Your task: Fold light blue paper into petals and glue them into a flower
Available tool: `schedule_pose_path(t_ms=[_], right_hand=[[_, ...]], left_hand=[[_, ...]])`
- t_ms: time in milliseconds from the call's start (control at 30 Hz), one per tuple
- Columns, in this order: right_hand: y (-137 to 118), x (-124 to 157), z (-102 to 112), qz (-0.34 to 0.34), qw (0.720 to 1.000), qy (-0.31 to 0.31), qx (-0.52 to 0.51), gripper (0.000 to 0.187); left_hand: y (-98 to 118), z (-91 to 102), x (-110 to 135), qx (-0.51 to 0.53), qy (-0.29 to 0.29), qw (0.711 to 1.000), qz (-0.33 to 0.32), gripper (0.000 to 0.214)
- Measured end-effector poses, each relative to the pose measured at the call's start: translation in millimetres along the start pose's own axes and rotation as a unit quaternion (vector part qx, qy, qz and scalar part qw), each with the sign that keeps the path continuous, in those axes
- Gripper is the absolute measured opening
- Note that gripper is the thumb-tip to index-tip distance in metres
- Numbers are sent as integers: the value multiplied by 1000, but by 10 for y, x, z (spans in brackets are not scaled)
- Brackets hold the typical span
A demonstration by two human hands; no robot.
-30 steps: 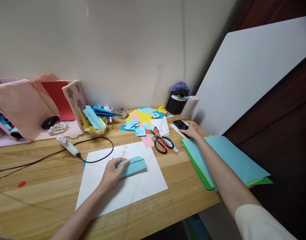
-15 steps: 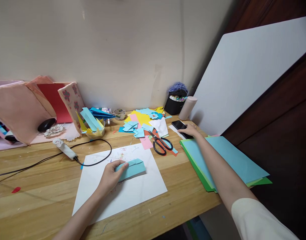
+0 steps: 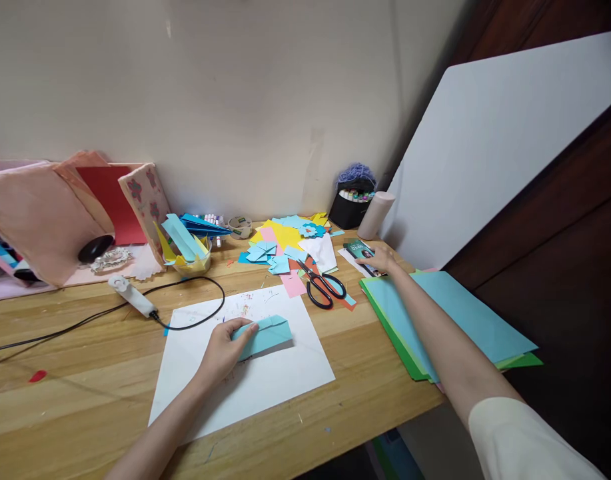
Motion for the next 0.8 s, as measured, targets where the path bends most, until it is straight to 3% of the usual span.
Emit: schedule_pose_path(t_ms=[167,233,267,333,367,400,467,567,633,667,800], right_hand=[[-56,184,-28,-23,1000,-8,5,75],[-179,316,-32,-32,999,24,-2,72],[-283,406,-26,-28,997,71,-24,66],[-588,639,-13,44,982,143,-112,46],[-783,781,-11,101,970,146,-168,38],[-998,938,-14,163,954,118,-221,33],[-1450,1277,-40,302,912,-13,-276,26],[-1997,1752,-128,493,812,-196,-242,22],[-2185,1951,-215,544,772,-228,-235,24],[-2228,2008,-266,555,767,-227,-228,25],[-2203,2062,-442,564,774,-185,-222,27]], left_hand=[[-28,-1,-9,1,-1,1000,2,35],[-40,-1,-12,6,0,1000,0,35],[-46,-1,-15,10,1,1000,-1,35],[-60,4,-23,23,9,1000,-2,35],[-68,9,-26,32,17,999,-1,35],[-76,17,-30,41,25,999,1,35],[-89,40,-33,56,43,997,5,36],[-96,79,-29,72,52,996,9,38],[-96,97,-25,83,51,995,7,39],[-97,102,-24,88,48,995,5,39],[-113,110,-26,105,30,994,-11,38]])
Point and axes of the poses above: each hand's wrist, its own x-axis away from the middle knuckle, its own z-axis out of the back of the hand, y = z × x, the point moved 1 cm from there along -x, towards the middle knuckle, and after that the axes turned 13 degrees about -y, right-handed, at the moved point
